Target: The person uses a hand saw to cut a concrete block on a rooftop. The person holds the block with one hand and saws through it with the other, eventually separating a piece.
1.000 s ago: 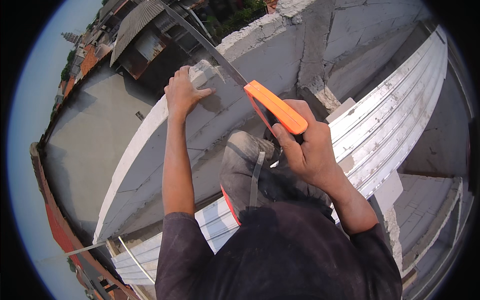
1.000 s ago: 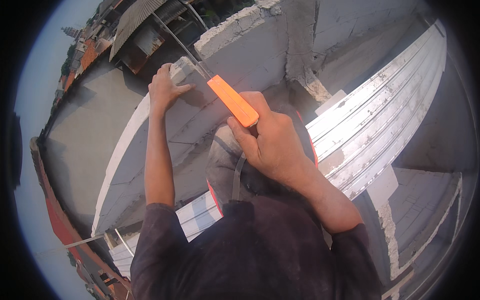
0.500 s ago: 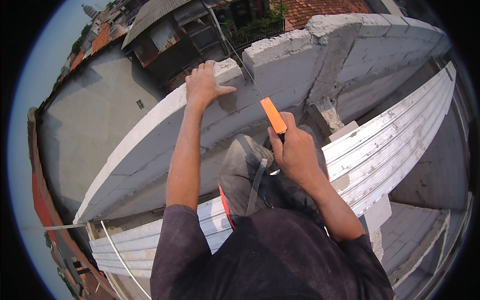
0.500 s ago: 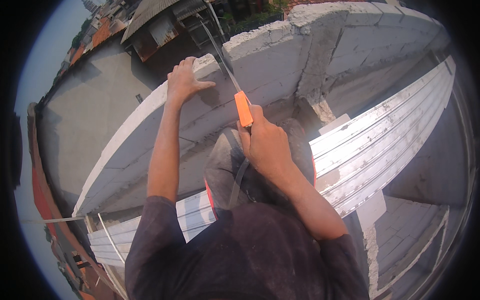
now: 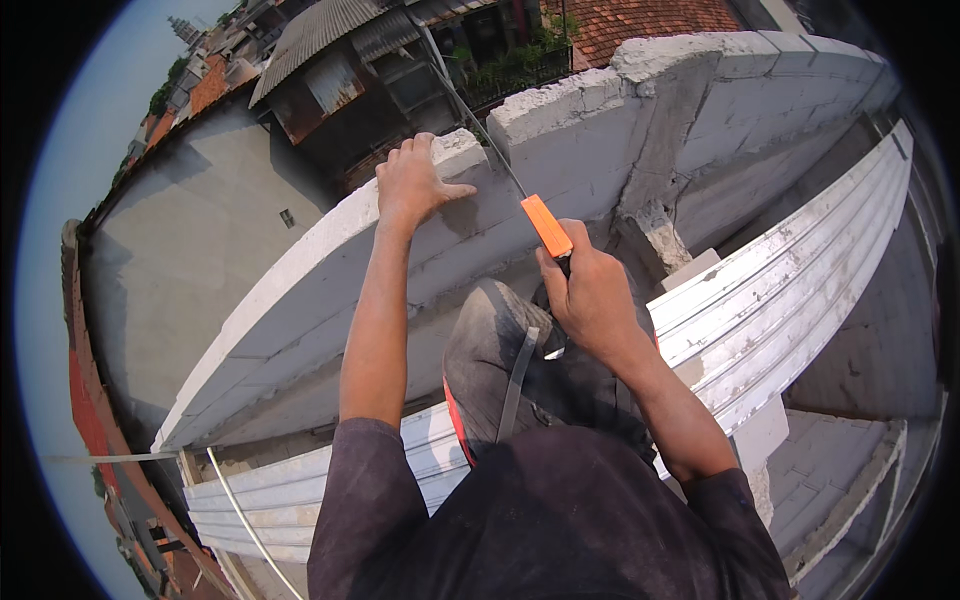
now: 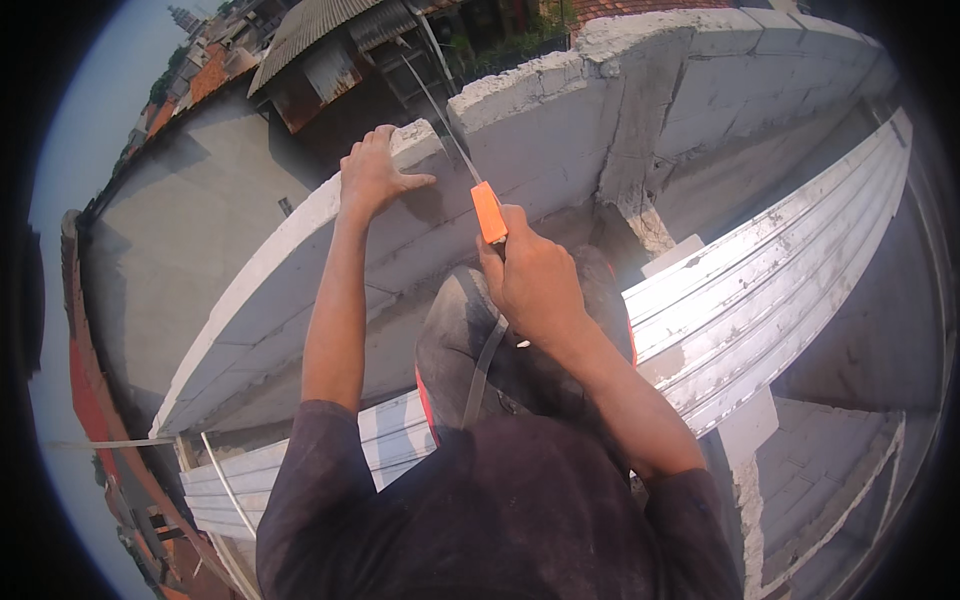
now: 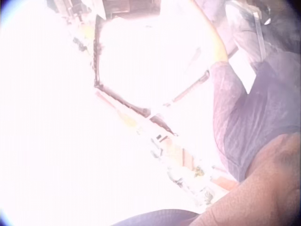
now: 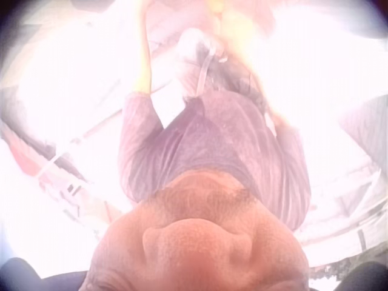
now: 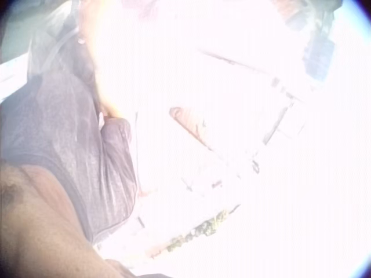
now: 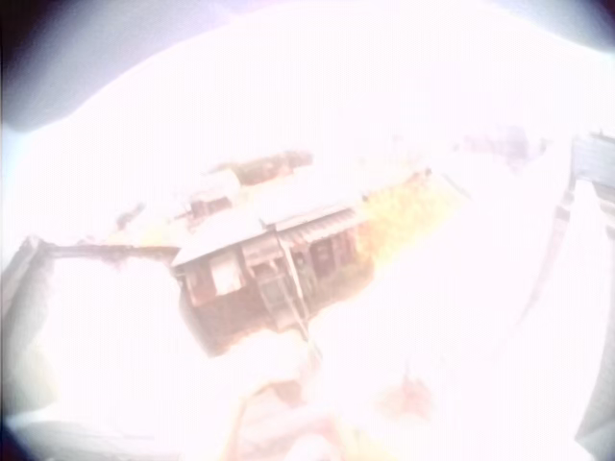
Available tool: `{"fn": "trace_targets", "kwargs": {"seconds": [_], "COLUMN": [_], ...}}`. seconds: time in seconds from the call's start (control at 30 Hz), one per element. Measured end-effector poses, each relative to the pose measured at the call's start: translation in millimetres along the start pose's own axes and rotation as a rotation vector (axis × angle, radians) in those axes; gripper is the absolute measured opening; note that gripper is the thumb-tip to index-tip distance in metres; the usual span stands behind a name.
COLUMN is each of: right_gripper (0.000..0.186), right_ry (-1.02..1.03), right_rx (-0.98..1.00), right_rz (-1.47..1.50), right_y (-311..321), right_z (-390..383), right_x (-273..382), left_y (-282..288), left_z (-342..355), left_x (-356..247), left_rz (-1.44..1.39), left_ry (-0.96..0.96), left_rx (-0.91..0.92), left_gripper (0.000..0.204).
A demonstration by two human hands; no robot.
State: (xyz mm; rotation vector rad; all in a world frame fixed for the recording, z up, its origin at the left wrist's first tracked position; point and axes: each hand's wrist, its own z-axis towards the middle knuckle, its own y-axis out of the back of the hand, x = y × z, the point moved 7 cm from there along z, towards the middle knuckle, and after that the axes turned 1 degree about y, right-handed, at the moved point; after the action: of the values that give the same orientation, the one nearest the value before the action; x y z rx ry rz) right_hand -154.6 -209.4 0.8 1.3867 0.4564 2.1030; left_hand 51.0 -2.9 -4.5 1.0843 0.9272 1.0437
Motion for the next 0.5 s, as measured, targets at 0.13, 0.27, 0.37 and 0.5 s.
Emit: {"fn": "trace_targets", "kwargs": {"seconds": [0.13,0.27,0.37,0.5], "right_gripper": [0.028,0.031,0.039,0.038], "right_ry": [0.003,-0.052,0.061,0.193], "right_rx": [0.001,0.042,-0.048,-0.122], "right_rz": [0.089,0.097,0.135,0.119], "right_y": [0.4,16.0,25.0,27.7], "right_z": [-1.5,6.4,3.7,16.4], "right_x": [-0.7,18.2,34.4,60.9], "left_y": [-1.1,0.2,-3.8,-4.6], "left_z": [-0.4,-5.3,-7.5,-7.0], "left_x": [2.3,-0.3,1.3,4.0], "left_rz": [0.002,-0.008,-0.019,-0.012], "left_ry": [-0.010,0.009,0.015,0.032], "left_rx": [-0.011,0.000,0.001,0.019], "left_gripper": [0.109,0.109,0.108,0.106]}}
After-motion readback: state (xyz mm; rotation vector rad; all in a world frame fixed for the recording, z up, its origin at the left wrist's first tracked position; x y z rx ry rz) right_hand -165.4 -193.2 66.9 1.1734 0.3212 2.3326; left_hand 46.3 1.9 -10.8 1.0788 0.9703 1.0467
